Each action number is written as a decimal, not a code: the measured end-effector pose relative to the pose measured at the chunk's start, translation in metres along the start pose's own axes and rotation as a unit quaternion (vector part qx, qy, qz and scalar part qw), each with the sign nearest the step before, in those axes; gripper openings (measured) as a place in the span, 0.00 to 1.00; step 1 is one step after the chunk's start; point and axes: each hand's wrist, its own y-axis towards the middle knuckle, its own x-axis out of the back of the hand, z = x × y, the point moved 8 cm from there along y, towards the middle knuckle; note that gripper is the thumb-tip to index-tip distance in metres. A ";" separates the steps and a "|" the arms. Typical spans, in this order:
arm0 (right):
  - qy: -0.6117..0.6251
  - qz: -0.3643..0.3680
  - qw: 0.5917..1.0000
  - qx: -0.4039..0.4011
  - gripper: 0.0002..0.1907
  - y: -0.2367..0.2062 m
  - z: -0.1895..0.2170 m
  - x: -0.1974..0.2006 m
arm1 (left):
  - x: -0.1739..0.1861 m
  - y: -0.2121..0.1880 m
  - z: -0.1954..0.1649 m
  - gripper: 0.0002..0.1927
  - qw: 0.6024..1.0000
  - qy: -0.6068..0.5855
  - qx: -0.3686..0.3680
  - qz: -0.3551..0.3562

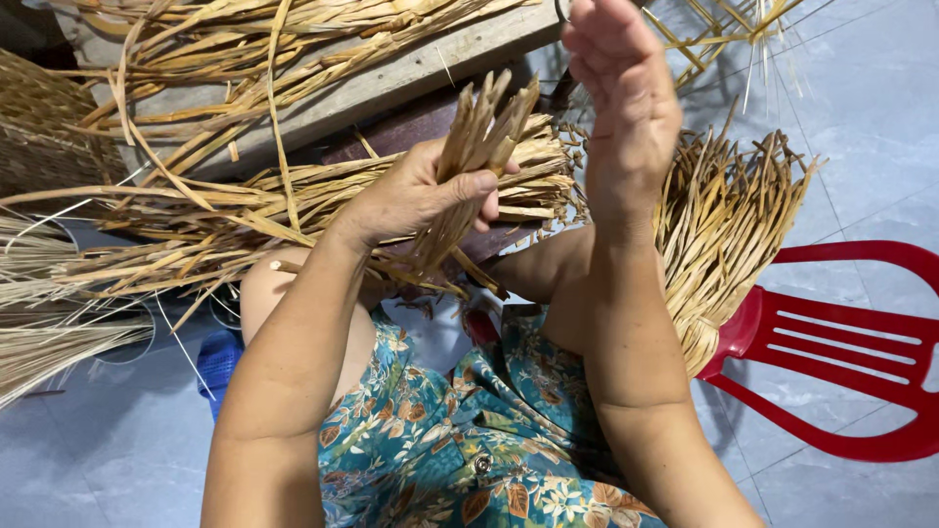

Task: The person sits cross-legged and repeatedly pulls apart dried plant strips by hand, separating them into smaller pieces. The separated pieces fall onto a wooden board between the legs, while larger bundles are held and processed one at a time.

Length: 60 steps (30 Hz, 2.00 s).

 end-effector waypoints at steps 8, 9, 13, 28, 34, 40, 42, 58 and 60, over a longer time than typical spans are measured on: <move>0.039 0.119 0.974 -0.190 0.25 -0.022 -0.044 -0.018 | 0.003 0.000 0.000 0.15 0.999 0.014 -0.025 -0.028; 0.042 0.115 0.976 -0.182 0.23 -0.023 -0.045 -0.019 | 0.006 0.001 0.001 0.15 0.999 0.013 -0.025 -0.044; 0.038 0.088 0.979 -0.181 0.19 -0.022 -0.050 -0.021 | 0.005 -0.002 -0.001 0.16 0.997 0.021 -0.041 -0.056; 0.032 0.044 0.990 -0.132 0.12 -0.021 -0.043 -0.014 | -0.006 -0.002 -0.001 0.20 0.994 -0.061 -0.057 -0.070; 0.052 0.059 0.987 -0.137 0.22 -0.017 -0.037 -0.014 | -0.001 -0.004 0.007 0.21 0.989 0.094 -0.007 -0.112; -0.071 0.102 0.989 -0.078 0.14 -0.008 -0.017 -0.016 | -0.009 -0.001 0.004 0.24 0.987 0.128 -0.055 -0.081; -0.084 0.101 0.989 -0.073 0.13 -0.008 -0.016 -0.014 | -0.011 0.000 0.008 0.23 0.990 0.111 -0.035 -0.076; -0.122 0.077 0.990 -0.001 0.13 -0.011 -0.005 -0.012 | -0.009 -0.007 0.016 0.31 0.996 -0.010 0.055 -0.071; -0.059 0.064 0.996 0.005 0.21 -0.010 -0.002 -0.011 | -0.008 -0.006 0.014 0.31 0.997 -0.005 0.035 -0.070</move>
